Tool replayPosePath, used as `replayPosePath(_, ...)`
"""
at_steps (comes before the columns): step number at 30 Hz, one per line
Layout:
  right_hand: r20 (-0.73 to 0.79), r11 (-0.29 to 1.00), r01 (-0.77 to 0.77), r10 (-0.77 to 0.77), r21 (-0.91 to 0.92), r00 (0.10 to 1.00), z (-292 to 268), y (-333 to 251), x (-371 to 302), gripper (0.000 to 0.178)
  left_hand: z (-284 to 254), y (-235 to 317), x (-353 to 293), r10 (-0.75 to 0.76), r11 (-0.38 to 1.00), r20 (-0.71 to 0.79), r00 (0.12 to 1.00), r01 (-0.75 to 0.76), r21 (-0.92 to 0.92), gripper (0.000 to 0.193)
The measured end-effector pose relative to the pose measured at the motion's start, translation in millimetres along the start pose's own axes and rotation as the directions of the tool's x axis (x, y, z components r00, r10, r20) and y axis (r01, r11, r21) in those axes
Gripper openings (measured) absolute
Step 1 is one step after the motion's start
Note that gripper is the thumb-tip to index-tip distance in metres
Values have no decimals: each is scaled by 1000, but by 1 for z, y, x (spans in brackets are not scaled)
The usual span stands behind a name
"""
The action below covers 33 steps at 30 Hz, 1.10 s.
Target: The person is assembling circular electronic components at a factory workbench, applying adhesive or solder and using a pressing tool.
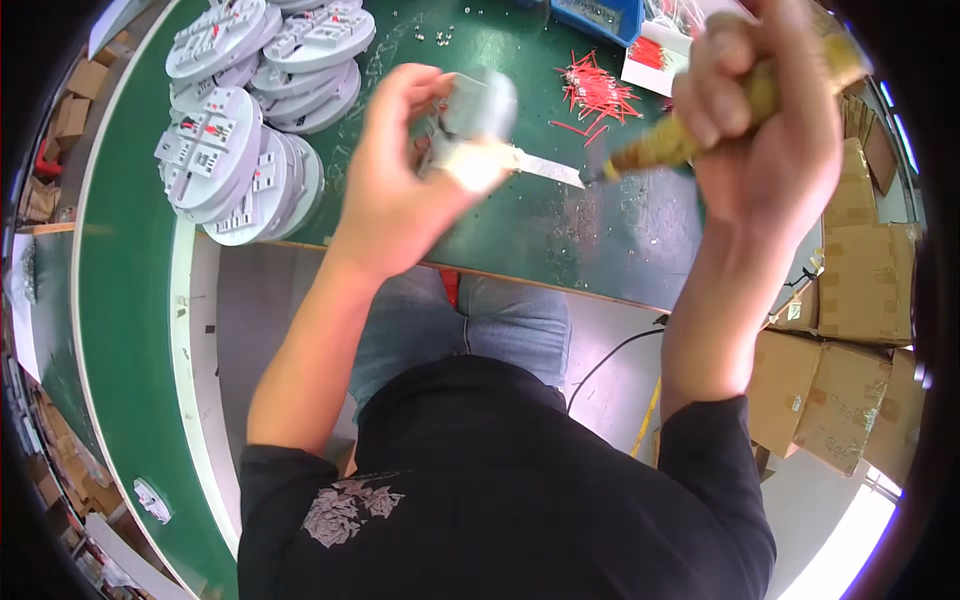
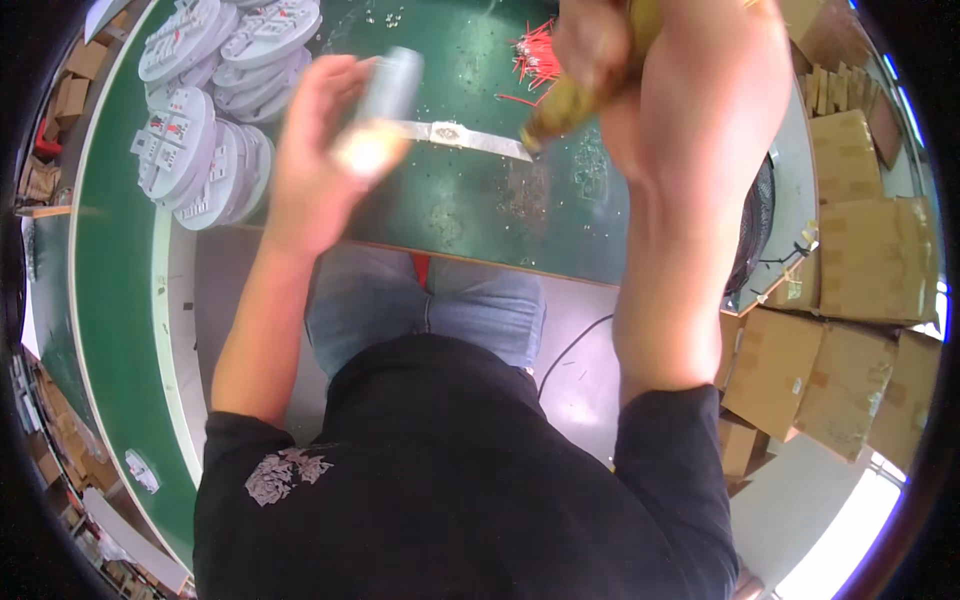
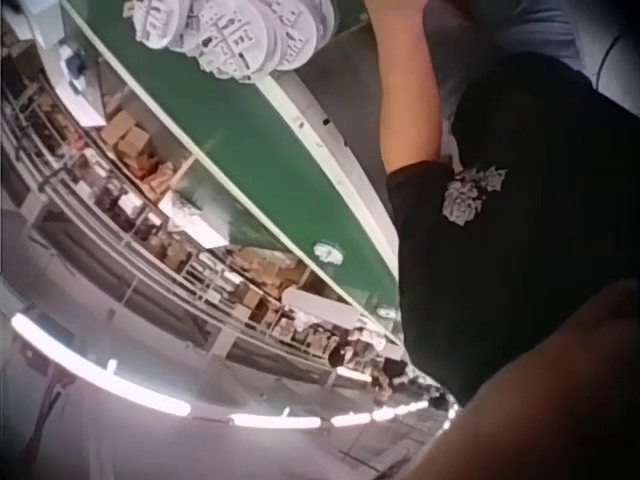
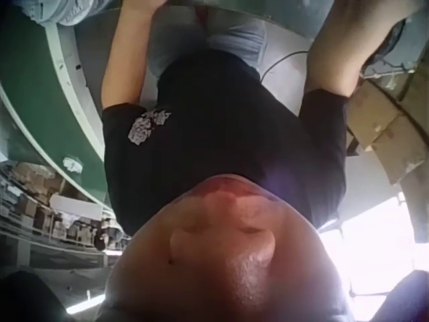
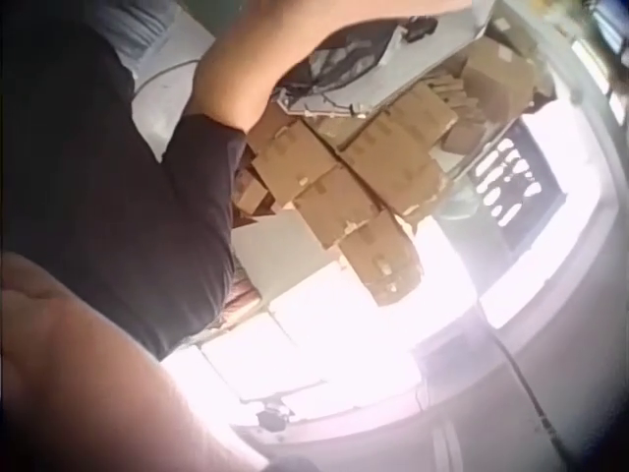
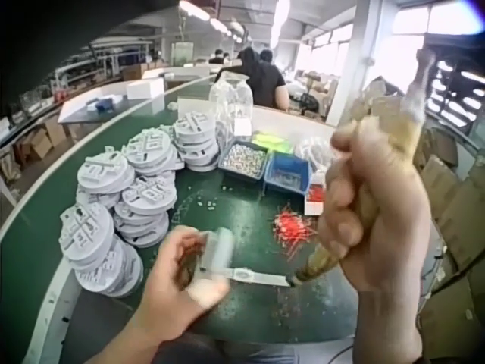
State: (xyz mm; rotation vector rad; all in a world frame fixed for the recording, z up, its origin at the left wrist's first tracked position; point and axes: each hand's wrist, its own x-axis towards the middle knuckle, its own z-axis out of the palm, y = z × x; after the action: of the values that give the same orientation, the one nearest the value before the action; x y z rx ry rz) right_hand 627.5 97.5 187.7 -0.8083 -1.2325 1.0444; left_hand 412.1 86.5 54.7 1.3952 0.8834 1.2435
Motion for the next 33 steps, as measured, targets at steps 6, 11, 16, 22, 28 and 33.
replayPosePath(6,98,904,-295,338,-308,936,36,46,-48,10,3,28,-30,-96,570,69,993,112,-814,70)
replayPosePath(11,16,936,-325,330,-139,944,45,53,-57,10,19,24,-32,-33,768,62,998,65,-637,73)
replayPosePath(16,-91,905,-363,390,221,916,58,61,-69,12,21,18,-34,81,936,36,996,-64,-346,73)
replayPosePath(22,-77,895,-318,358,313,931,62,67,-76,13,20,17,-40,80,901,17,997,-65,-430,70)
replayPosePath(28,34,897,-380,383,227,923,55,64,-76,11,18,23,-40,39,840,-17,999,-42,-541,67)
replayPosePath(33,56,912,-371,386,-175,921,52,50,-71,10,19,28,-43,-3,832,-92,996,-49,-553,69)
